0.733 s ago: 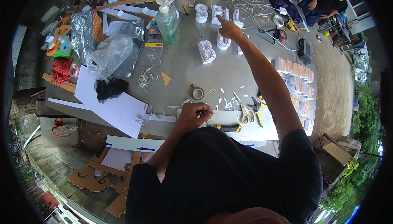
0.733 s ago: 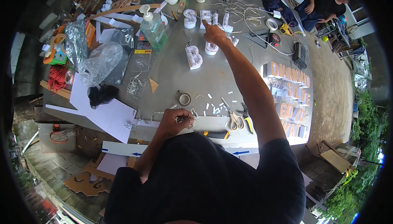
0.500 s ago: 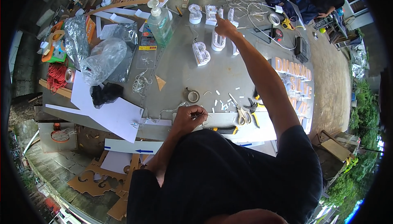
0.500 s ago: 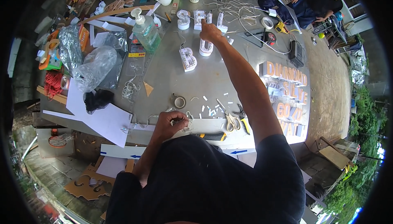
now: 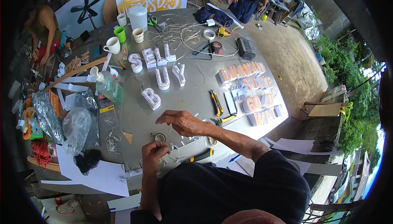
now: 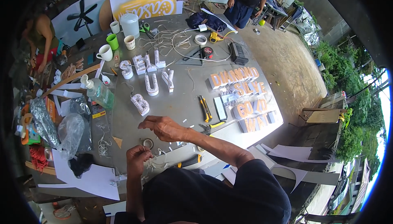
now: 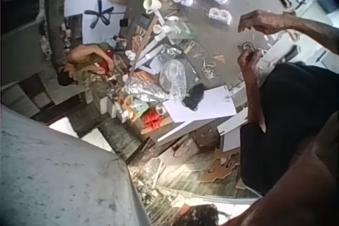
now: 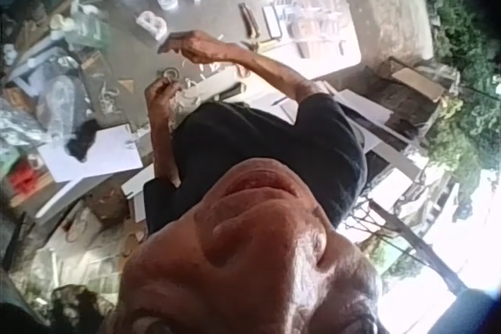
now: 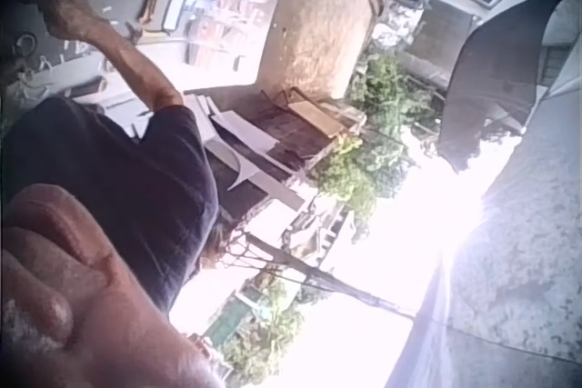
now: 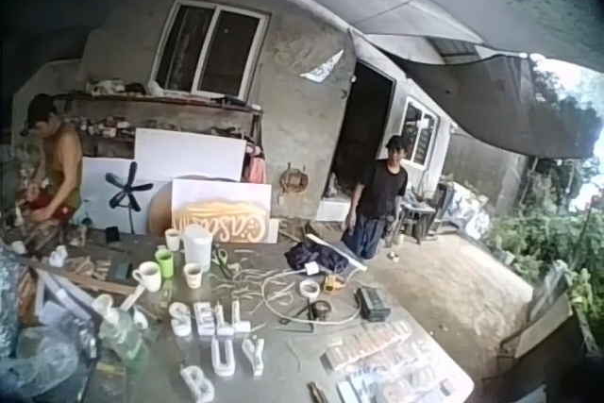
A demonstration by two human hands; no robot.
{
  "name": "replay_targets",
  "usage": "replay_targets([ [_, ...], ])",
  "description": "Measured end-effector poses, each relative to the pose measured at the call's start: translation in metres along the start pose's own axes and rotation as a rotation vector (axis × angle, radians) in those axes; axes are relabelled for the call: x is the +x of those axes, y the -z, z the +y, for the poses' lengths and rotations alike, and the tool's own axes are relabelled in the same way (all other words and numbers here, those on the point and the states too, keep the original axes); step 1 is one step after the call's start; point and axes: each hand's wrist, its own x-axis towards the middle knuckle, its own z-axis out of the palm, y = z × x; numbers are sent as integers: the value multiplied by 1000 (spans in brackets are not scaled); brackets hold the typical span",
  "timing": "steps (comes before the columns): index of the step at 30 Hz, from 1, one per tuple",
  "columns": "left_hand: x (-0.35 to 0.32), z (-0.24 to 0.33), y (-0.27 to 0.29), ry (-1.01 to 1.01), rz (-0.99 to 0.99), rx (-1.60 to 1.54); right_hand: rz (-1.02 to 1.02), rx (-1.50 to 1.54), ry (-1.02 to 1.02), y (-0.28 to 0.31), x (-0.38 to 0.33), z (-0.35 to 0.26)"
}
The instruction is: Assembling LED sign letters by connecting wires and applying adhesive or tape.
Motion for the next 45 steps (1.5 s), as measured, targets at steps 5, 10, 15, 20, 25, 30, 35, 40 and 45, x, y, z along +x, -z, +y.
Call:
replay_targets([
  [5, -9, -1, -5, 11, -37, -70, 58, -35, 15, -17, -48, -35],
  [10, -4, 1, -7, 152, -77, -196, 343, 107, -292, -9, -61, -47],
  [15, 3, 16, -16, 213, -164, -303, 322, -137, -116, -9, -67, -57],
  [20, -3, 4, -10, 314, -187, -392, 246, -279, 64, -17, -69, -50],
  [25, -15, -4, -15, 347, -169, -444, 183, -457, 235, -24, -75, -61],
  [30, -18, -4, -21, 345, -158, -404, 165, -535, 243, -25, -83, -61],
  [35, -16, 0, -26, 284, -126, -213, 144, -471, 228, -23, -84, -55],
  [40, -16, 3, -30, 242, -96, -110, 130, -428, 175, -26, -84, -55],
  [45, -19, 0, -34, 102, -94, 43, 164, -327, 54, -35, -87, -54],
])
